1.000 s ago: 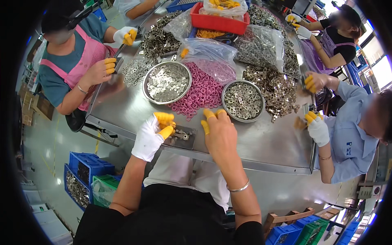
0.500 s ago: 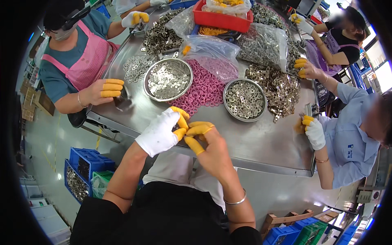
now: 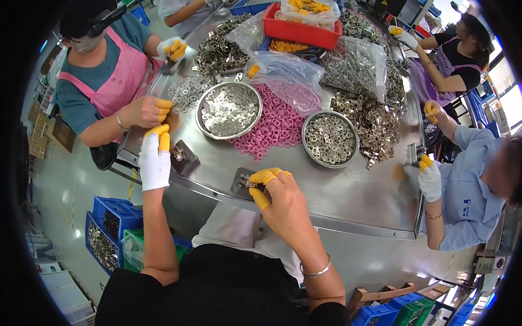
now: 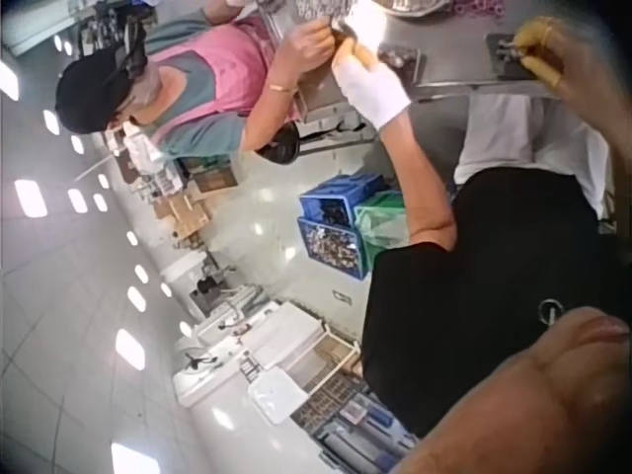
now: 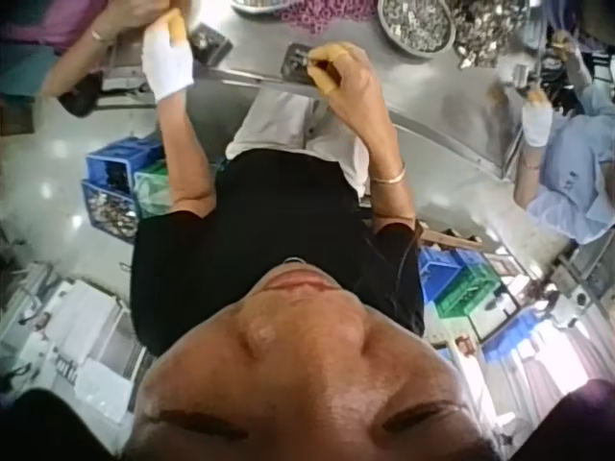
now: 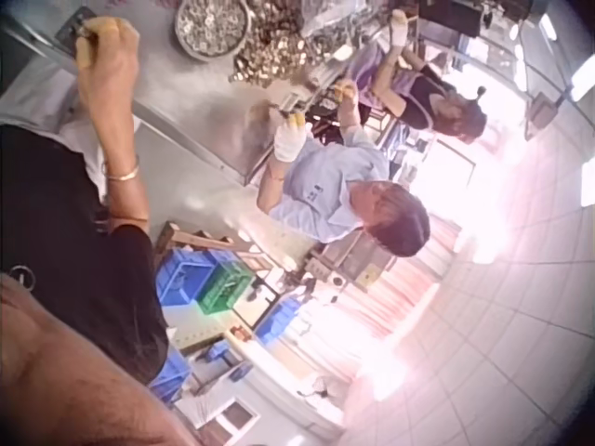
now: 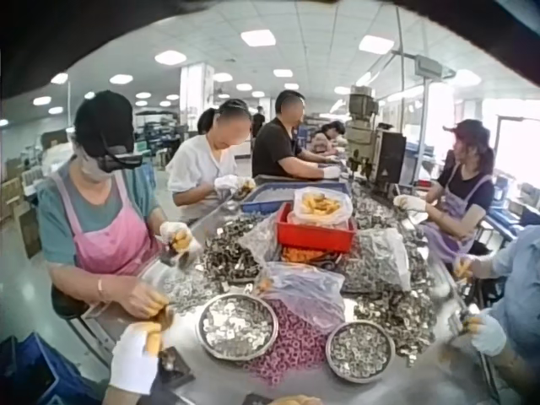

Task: The person assembles hardware pieces by picking metal components and washers from dishes and fitting them together onto a fixture on the table by hand.

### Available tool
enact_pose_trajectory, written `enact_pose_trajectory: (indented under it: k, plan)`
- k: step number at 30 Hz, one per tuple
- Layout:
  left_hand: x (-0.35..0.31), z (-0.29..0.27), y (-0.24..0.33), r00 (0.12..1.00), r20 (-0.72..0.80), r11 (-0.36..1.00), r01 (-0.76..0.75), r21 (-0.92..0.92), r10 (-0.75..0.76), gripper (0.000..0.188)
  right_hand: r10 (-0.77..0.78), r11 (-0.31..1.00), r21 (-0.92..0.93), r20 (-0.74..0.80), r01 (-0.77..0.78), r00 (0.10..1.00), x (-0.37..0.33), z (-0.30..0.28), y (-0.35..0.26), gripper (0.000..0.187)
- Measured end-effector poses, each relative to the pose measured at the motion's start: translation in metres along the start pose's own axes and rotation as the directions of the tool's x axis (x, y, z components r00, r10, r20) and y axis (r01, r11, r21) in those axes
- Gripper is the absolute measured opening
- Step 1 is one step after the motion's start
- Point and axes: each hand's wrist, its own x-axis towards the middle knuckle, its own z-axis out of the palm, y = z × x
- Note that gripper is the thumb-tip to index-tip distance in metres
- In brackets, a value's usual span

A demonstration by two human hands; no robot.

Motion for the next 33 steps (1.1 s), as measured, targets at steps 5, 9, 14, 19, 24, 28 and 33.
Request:
enact_pose_trajectory:
  k: [5,9,14,19,24,28,33]
  plan:
    - [-0.009,0.009,0.022,0.900,0.415,0.897,0.288,-0.335,-0.134,0.017,-0.237,0.951,-0.246,-0.204,0.184,0.950,0.009,0.023,-0.004,0.028]
    - [0.025,0.036,0.066,0.907,0.393,0.946,-0.016,-0.323,0.149,0.017,-0.258,0.949,-0.237,-0.207,0.207,0.944,0.007,0.016,0.010,0.028]
    - [0.055,0.083,0.063,0.853,0.323,0.910,-0.358,-0.210,0.410,0.014,-0.109,0.872,-0.475,-0.420,-0.116,0.901,-0.026,-0.038,0.039,0.027]
    - [0.062,0.101,0.072,0.820,0.438,0.923,-0.376,-0.074,0.369,0.013,-0.165,0.729,-0.660,-0.428,-0.183,0.889,-0.009,-0.050,0.051,0.022]
    - [0.070,0.091,0.069,0.835,0.512,0.955,-0.048,-0.294,0.200,0.010,-0.155,0.791,-0.599,-0.397,-0.128,0.905,0.002,-0.057,0.068,0.016]
    - [0.074,0.082,0.062,0.783,0.614,0.773,0.330,-0.542,0.097,0.007,-0.046,0.873,-0.459,-0.416,-0.166,0.908,0.011,-0.067,0.063,0.013]
    - [0.077,0.075,0.061,0.742,0.667,0.592,0.508,-0.626,0.068,0.007,0.026,0.895,-0.378,-0.485,-0.237,0.874,0.018,-0.079,0.069,0.010]
